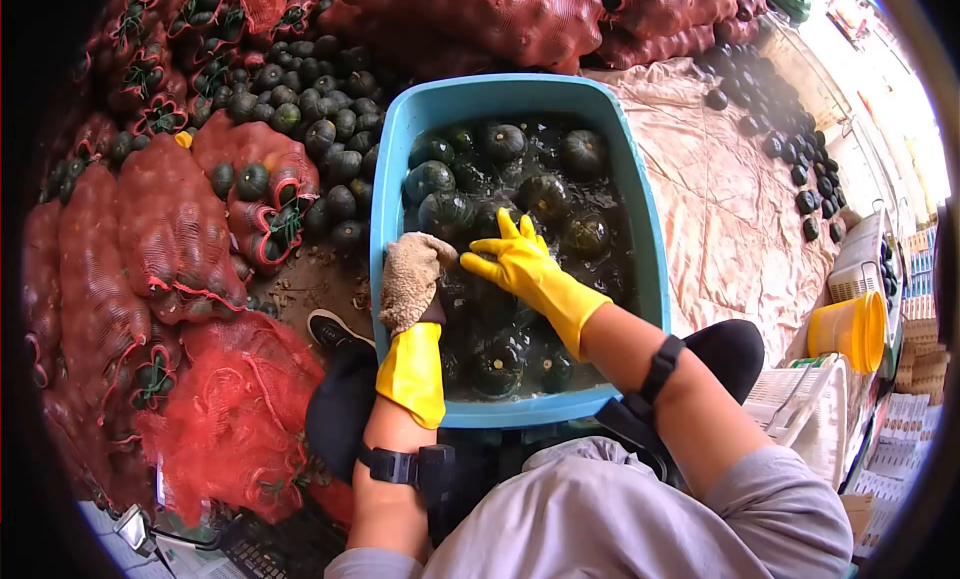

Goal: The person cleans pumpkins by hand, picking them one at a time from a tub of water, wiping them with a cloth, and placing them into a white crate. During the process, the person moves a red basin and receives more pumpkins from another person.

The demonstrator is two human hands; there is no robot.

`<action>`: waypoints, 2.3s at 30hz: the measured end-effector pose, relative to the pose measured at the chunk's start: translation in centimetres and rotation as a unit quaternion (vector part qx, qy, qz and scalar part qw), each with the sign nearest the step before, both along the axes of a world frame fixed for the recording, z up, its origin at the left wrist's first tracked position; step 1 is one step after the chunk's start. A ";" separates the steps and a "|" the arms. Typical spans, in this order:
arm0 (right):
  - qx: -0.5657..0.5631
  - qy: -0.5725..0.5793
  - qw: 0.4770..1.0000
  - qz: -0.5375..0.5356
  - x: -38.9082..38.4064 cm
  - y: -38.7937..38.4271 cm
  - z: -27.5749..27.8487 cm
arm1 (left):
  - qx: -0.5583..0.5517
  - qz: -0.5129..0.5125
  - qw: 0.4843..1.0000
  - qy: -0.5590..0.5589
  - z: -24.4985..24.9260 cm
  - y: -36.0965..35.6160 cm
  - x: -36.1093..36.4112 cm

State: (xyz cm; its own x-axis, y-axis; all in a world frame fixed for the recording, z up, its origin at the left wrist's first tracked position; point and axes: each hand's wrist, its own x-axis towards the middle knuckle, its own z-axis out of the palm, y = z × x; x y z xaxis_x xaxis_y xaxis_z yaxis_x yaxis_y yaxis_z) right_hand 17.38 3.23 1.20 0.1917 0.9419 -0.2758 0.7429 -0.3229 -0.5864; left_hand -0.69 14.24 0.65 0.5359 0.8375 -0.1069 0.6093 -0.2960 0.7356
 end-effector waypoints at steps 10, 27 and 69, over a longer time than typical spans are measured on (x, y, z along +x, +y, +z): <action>-0.064 -0.090 0.981 -0.159 -1.6 -17.4 -2.5 | 0.300 -0.081 0.914 0.261 -1.9 -18.3 4.6; 0.110 -0.185 0.977 0.008 10.7 -2.0 -4.6 | 0.128 -0.277 0.883 0.356 4.4 -1.0 9.9; 0.334 0.240 0.908 -0.084 -4.0 -11.9 3.5 | -0.005 -0.100 0.969 -0.227 -2.7 -12.3 2.7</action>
State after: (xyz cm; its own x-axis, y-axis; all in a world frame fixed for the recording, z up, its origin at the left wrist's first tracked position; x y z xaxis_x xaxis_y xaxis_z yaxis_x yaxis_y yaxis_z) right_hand 13.42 -8.70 4.66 0.3577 0.8978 0.2570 0.3236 0.1389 -0.9359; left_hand 1.99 1.95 -2.00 0.6803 0.7128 0.1704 0.1544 -0.3667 0.9174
